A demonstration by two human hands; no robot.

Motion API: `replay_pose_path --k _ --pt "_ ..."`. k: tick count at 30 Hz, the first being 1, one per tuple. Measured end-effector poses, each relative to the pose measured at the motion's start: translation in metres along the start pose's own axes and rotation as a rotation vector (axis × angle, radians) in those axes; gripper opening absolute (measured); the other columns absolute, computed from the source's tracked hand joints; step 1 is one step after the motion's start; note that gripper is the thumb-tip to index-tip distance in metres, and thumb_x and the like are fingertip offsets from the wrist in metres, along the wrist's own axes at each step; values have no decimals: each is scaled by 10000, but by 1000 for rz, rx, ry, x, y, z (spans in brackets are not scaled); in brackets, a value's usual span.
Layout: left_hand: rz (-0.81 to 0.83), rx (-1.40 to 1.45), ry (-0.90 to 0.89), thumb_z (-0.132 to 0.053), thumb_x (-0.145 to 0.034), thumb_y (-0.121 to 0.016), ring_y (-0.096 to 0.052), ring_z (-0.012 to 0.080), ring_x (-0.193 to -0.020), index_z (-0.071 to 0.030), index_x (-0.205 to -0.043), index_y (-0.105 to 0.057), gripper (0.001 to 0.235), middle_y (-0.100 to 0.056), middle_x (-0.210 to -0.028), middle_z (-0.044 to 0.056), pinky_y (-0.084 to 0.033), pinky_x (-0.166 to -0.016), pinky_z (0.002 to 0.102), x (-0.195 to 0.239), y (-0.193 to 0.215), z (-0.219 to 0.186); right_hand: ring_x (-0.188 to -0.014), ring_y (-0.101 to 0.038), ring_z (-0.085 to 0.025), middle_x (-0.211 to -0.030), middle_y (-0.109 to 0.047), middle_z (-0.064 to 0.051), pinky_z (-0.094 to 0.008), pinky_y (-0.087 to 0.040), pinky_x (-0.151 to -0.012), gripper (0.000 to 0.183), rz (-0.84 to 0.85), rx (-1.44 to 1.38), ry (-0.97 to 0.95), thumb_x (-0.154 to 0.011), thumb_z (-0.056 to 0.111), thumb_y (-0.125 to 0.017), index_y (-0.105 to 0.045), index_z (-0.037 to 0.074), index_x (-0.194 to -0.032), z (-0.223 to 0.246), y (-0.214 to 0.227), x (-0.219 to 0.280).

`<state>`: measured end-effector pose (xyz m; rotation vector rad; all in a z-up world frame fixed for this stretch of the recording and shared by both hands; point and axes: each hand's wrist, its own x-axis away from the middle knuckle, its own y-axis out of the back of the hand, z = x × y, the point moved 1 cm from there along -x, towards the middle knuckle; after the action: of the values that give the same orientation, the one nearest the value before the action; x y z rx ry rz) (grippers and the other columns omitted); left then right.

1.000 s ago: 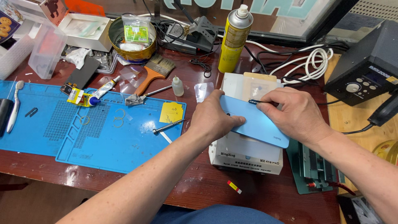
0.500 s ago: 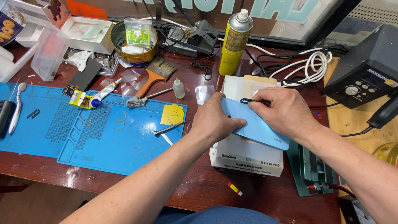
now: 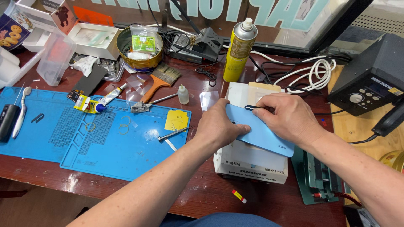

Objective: The person applies adhesive tape to the back of a light blue smartphone, peels off backing layers, and presses the tape into place. The person handles small tools and adhesive strips on a cluttered workbench.

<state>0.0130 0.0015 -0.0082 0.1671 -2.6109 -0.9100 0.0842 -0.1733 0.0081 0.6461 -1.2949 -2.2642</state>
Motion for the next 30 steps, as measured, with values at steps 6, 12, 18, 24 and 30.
replay_pose_path --k 6,12,18,24,30 --pt "21 9 19 -370 -649 -915 -727 321 -1071 -42 -1431 -481 952 -717 -1159 221 -578 -931 410 0 0 -1 -750 -728 -300 -779 -746 -134 -422 -570 -740 196 101 55 -90 -844 277 -717 -794 109 -908 0 2 -7" --pt "5 12 -3 -367 -639 -923 -718 327 -1085 -41 -1415 -495 945 -709 -1175 223 -578 -930 411 0 1 -1 -785 -724 -312 -793 -745 -140 -435 -564 -781 207 153 105 -143 -855 298 -706 -790 122 -927 1 2 -9" --pt "3 -13 -1 -387 -637 -924 -710 338 -1098 -47 -1435 -481 974 -707 -1179 225 -569 -942 417 0 1 0 -876 -677 -320 -816 -735 -116 -450 -540 -784 181 6 140 32 -841 264 -726 -775 97 -887 2 0 1" --pt "38 69 72 -375 -659 -911 -726 354 -1055 -87 -1542 -354 1083 -694 -1181 221 -599 -877 448 1 1 0 -816 -698 -280 -821 -700 -110 -423 -562 -773 235 46 101 -121 -796 298 -764 -764 95 -916 3 2 4" --pt "20 113 112 -444 -740 -875 -790 310 -923 -97 -1562 -356 1032 -758 -1102 202 -625 -742 440 -3 -3 6 -837 -680 -294 -842 -716 -123 -430 -547 -769 281 -40 108 49 -757 285 -797 -764 79 -946 12 18 11"
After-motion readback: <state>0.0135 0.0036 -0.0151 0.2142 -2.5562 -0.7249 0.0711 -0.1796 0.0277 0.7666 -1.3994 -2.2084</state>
